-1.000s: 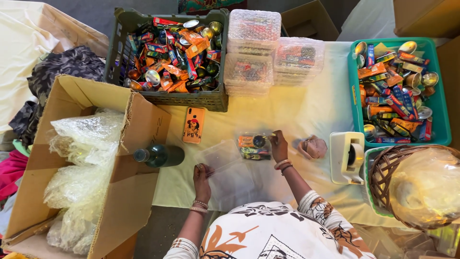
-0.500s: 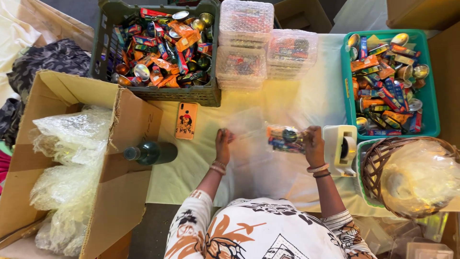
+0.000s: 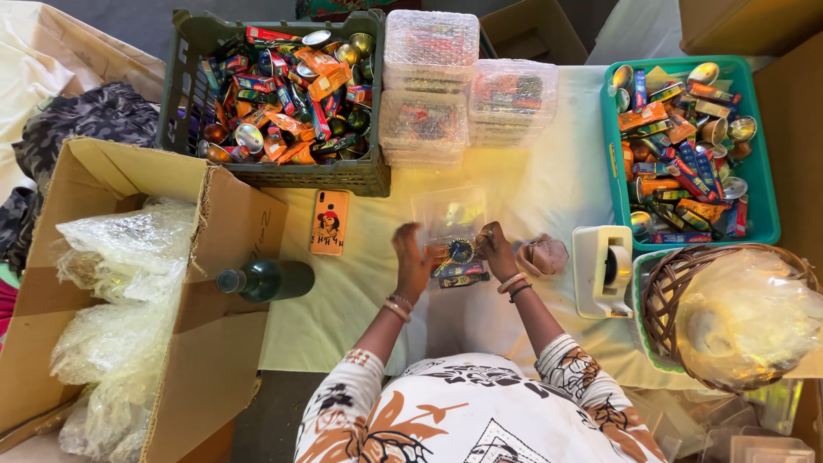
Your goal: The person packs small items, including a black brush and colorful tubes, into a clear plastic container. They then wrap the container in bubble wrap and secure it with tape. The person also handles a plastic bag and a basket of bubble wrap.
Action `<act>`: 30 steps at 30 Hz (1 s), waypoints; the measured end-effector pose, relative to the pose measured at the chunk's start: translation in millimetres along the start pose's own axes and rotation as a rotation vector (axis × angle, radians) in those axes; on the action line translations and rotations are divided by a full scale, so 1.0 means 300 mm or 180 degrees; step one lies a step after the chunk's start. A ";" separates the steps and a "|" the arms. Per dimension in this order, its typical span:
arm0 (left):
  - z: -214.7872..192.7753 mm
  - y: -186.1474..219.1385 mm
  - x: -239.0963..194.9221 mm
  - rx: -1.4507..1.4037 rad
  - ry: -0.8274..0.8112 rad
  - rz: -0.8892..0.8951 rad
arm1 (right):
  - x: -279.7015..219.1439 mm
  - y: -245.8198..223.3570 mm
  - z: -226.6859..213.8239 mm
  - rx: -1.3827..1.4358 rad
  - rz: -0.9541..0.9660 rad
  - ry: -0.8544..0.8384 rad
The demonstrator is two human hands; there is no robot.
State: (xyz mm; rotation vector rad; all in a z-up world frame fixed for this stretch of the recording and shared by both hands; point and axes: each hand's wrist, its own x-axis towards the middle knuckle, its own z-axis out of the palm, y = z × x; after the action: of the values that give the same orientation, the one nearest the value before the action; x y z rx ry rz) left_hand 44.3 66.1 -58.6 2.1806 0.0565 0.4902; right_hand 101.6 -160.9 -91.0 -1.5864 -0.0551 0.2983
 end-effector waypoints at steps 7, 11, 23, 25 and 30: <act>-0.082 0.129 -0.030 0.0499 -0.1488 0.0747 | -0.005 -0.049 0.033 -0.0691 0.0040 0.0102; -0.081 0.138 -0.017 0.0802 -0.1702 0.0872 | -0.019 -0.038 0.031 -0.1627 -0.0543 0.0228; -0.035 0.104 -0.067 0.0987 -0.1622 0.1378 | -0.029 -0.006 -0.014 -0.1935 -0.0935 0.0056; -0.021 0.093 -0.092 0.0955 -0.1669 0.1320 | -0.041 -0.012 -0.002 -0.1975 -0.0991 0.0041; -0.032 0.146 -0.096 0.1299 -0.1597 0.1200 | -0.049 -0.055 0.033 -0.2833 -0.1071 0.0010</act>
State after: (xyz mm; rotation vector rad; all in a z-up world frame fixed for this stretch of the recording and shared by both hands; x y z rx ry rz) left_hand 8.6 40.2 -28.9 2.6698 -0.5817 0.1248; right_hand 87.9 -153.7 -72.3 -2.4123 -0.5044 -0.0128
